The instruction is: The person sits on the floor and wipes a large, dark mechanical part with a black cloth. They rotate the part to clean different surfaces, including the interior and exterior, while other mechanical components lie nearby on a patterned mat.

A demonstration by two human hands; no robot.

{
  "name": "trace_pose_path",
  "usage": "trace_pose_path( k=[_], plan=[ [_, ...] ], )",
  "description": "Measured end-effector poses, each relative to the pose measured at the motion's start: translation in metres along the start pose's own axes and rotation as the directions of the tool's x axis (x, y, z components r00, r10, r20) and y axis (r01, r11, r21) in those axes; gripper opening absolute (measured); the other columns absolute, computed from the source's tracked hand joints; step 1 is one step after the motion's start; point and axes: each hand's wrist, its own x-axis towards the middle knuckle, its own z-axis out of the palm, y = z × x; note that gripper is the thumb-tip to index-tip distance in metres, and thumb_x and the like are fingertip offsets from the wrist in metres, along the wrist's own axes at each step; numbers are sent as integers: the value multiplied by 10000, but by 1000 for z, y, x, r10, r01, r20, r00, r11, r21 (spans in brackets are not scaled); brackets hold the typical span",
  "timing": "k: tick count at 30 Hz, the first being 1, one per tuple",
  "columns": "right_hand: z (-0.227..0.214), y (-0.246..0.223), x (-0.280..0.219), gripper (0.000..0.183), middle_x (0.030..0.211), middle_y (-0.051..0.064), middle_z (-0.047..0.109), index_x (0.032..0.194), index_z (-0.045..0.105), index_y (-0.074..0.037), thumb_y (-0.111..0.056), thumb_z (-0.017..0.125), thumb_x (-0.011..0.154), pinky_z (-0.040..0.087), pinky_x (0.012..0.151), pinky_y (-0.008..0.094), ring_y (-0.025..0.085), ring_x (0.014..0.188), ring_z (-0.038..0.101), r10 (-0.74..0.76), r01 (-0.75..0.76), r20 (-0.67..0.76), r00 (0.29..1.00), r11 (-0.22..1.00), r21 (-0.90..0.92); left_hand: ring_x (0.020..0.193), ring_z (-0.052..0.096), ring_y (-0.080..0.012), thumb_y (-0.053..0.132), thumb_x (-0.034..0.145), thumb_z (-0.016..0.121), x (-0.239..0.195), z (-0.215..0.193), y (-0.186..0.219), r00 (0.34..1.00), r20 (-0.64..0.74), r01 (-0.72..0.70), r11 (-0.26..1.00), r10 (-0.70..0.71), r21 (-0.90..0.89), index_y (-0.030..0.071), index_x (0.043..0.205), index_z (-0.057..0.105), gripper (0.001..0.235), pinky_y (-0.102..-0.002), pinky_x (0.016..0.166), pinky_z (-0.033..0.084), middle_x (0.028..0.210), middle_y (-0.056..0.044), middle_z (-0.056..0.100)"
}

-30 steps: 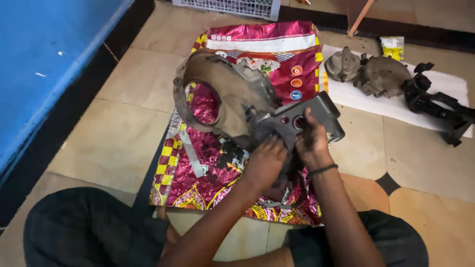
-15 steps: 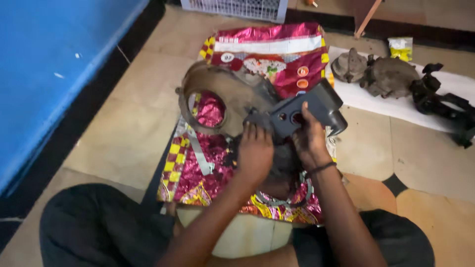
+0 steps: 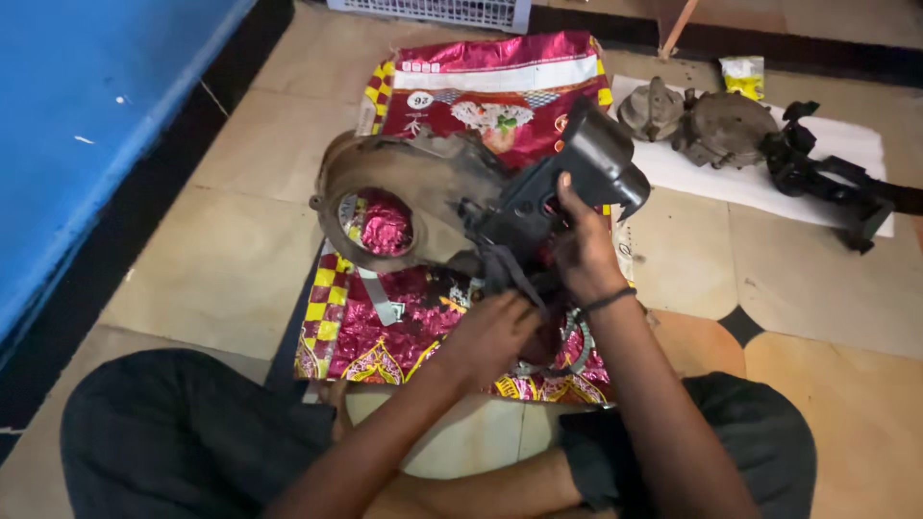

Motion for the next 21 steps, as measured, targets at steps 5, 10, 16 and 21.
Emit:
trace_pose_path(
  k=[5,10,16,21],
  plan=[
    [1,-6,12,276,937,44,691,1064,676,-86,-283,811,926,576,765,420,217,833,676,65,-67,-120,991,998,-14,1213,572,-380,74,745,668,-17,-11,23,959,-284,-19,997,-3,-77,-17,1251,645,515,-450,1054,467,1272,-197,619],
    [28,-5,25,220,937,62,740,1053,707,-77,-190,771,875,602,777,430,228,831,712,-43,53,-107,993,994,93,1233,541,-424,165,867,702,-24,-22,8,982,-60,167,976,-177,-142,1,1314,593,488,-515,1052,443,1303,-244,556],
    [77,-10,30,257,995,86,740,1086,689,-69,-288,685,952,620,817,412,237,883,724,-256,254,-12,966,949,186,1034,566,-537,250,793,730,-1,-34,-6,859,-313,363,913,-405,-185,37,1432,502,711,-572,850,481,1329,-351,464],
    [103,-25,33,547,873,78,689,957,661,-105,-649,670,900,570,666,413,244,763,688,-206,200,43,978,973,114,920,669,-458,22,825,661,19,-10,-38,875,-316,327,929,-366,-172,88,1153,682,335,-534,794,540,1252,-281,595]
  ],
)
